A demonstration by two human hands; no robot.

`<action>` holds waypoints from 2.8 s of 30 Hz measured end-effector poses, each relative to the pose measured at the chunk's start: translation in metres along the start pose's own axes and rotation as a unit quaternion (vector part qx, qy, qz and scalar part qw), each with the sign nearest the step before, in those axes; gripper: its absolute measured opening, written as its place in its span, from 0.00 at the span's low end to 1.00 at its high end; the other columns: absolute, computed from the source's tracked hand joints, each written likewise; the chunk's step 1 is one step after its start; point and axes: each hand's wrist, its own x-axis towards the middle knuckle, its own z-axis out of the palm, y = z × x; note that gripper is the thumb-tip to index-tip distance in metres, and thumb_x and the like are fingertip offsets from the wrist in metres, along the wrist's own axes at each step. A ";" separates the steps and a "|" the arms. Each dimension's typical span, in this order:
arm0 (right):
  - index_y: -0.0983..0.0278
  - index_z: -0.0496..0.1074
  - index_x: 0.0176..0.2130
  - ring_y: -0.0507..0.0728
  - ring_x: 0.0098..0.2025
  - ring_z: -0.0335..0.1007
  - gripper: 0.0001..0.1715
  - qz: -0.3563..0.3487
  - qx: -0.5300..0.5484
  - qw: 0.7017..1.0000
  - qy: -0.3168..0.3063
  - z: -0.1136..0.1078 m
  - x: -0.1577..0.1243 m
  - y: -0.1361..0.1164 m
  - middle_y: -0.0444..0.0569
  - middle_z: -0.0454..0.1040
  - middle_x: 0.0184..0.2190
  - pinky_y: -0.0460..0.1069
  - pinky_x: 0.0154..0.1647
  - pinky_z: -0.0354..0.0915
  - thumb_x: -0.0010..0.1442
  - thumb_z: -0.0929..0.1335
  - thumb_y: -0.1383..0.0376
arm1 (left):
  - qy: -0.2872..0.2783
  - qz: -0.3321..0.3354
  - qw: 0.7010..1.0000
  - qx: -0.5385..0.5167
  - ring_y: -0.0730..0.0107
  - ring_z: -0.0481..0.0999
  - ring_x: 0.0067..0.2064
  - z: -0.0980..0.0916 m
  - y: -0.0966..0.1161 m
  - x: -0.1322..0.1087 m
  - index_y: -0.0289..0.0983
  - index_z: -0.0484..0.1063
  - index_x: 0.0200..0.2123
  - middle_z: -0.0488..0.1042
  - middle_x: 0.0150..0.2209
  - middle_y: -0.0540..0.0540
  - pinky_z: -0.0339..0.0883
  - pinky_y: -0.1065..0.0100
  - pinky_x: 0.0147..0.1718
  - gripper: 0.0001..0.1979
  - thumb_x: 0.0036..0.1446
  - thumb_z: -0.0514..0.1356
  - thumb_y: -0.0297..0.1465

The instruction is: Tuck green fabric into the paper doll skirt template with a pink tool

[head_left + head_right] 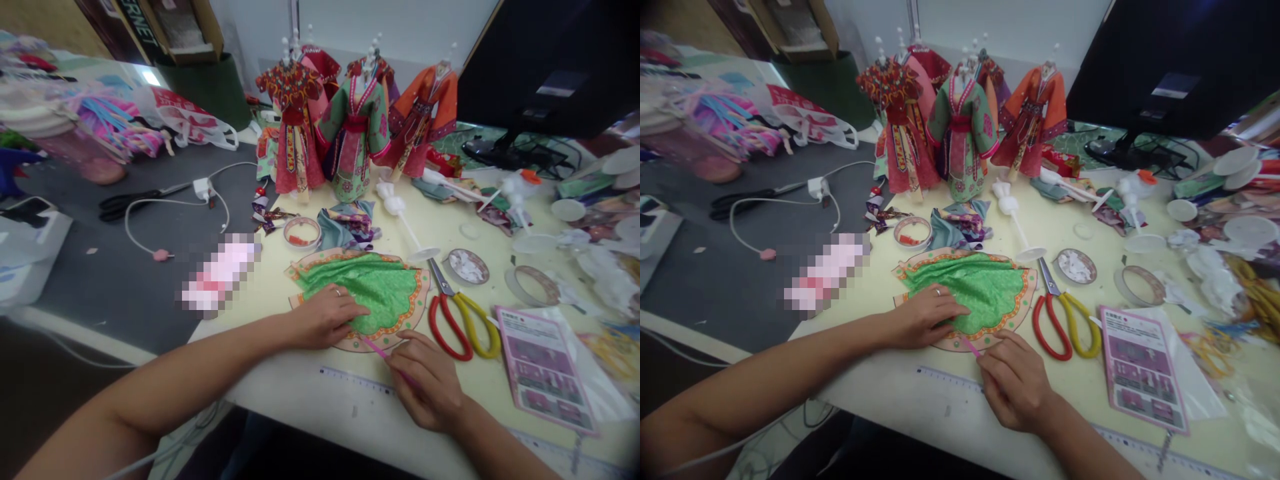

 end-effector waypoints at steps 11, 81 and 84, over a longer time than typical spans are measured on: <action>0.70 0.68 0.38 0.53 0.31 0.65 0.16 -0.002 -0.014 1.000 -0.001 -0.001 0.004 -0.003 0.50 0.69 0.28 0.59 0.43 0.67 0.47 0.65 0.79 | 0.000 -0.006 1.000 0.010 0.63 0.67 0.40 0.001 0.000 -0.001 0.35 0.68 0.46 0.74 0.35 0.44 0.59 0.62 0.41 0.14 0.56 0.54 0.27; 0.66 0.67 0.38 0.53 0.30 0.66 0.14 -0.017 -0.071 0.997 -0.022 -0.001 0.001 -0.003 0.47 0.70 0.27 0.59 0.46 0.67 0.50 0.63 0.75 | -0.008 -0.036 0.999 0.012 0.64 0.67 0.42 0.003 0.004 0.002 0.36 0.67 0.47 0.73 0.36 0.45 0.54 0.61 0.46 0.15 0.58 0.55 0.33; 0.66 0.67 0.38 0.53 0.30 0.66 0.14 -0.017 -0.070 0.997 -0.024 0.000 0.001 -0.003 0.47 0.70 0.27 0.59 0.46 0.67 0.50 0.63 0.76 | -0.006 -0.035 0.999 0.005 0.64 0.67 0.41 0.003 0.004 0.001 0.36 0.67 0.48 0.73 0.36 0.44 0.53 0.61 0.45 0.15 0.58 0.55 0.34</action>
